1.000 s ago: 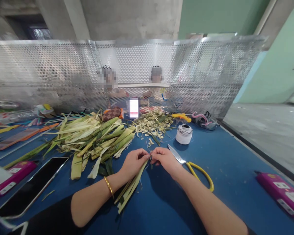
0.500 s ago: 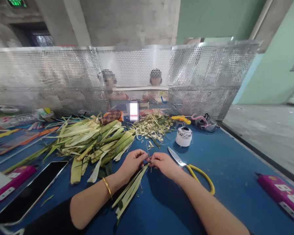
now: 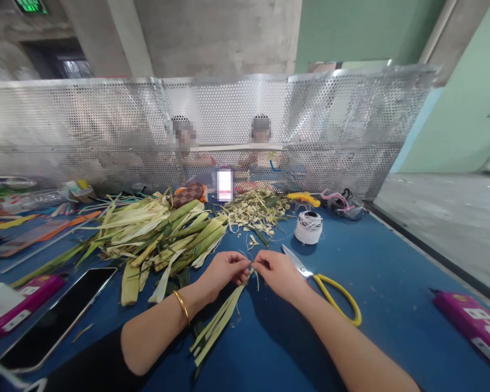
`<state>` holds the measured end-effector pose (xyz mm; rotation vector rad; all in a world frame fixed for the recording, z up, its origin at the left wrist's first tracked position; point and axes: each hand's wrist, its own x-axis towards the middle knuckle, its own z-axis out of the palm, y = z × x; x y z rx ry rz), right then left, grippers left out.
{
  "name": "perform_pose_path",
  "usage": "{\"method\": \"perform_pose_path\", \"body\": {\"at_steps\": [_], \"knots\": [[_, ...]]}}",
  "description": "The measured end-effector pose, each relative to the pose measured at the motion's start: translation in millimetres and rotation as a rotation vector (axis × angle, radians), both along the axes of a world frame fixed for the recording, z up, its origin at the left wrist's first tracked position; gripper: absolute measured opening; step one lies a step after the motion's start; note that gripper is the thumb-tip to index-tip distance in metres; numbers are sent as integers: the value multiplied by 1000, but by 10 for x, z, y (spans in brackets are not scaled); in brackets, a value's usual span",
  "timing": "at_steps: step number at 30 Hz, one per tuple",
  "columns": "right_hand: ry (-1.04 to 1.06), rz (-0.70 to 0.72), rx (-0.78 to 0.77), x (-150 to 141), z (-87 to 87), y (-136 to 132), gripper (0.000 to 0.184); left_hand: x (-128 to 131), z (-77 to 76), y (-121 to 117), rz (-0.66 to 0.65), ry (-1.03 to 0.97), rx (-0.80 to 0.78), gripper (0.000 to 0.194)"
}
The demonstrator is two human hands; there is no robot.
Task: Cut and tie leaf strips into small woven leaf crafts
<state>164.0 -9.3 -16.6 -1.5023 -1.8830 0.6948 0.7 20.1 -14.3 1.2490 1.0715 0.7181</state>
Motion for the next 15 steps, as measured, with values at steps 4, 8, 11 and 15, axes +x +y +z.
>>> {"method": "perform_pose_path", "body": {"at_steps": [4, 8, 11, 15], "knots": [[22, -18, -76, 5, 9, -3, 17, -3, 14, 12, 39, -37, -33, 12], [123, -31, -144, -5, 35, -4, 18, 8, 2, 11, 76, -42, -18, 12], [201, -39, -131, -17, 44, 0, 19, 10, -16, 12, 21, -2, -9, 14], [322, -44, -129, -41, 15, 7, 19, -13, -14, 14, -112, 61, 58, 16]]}}
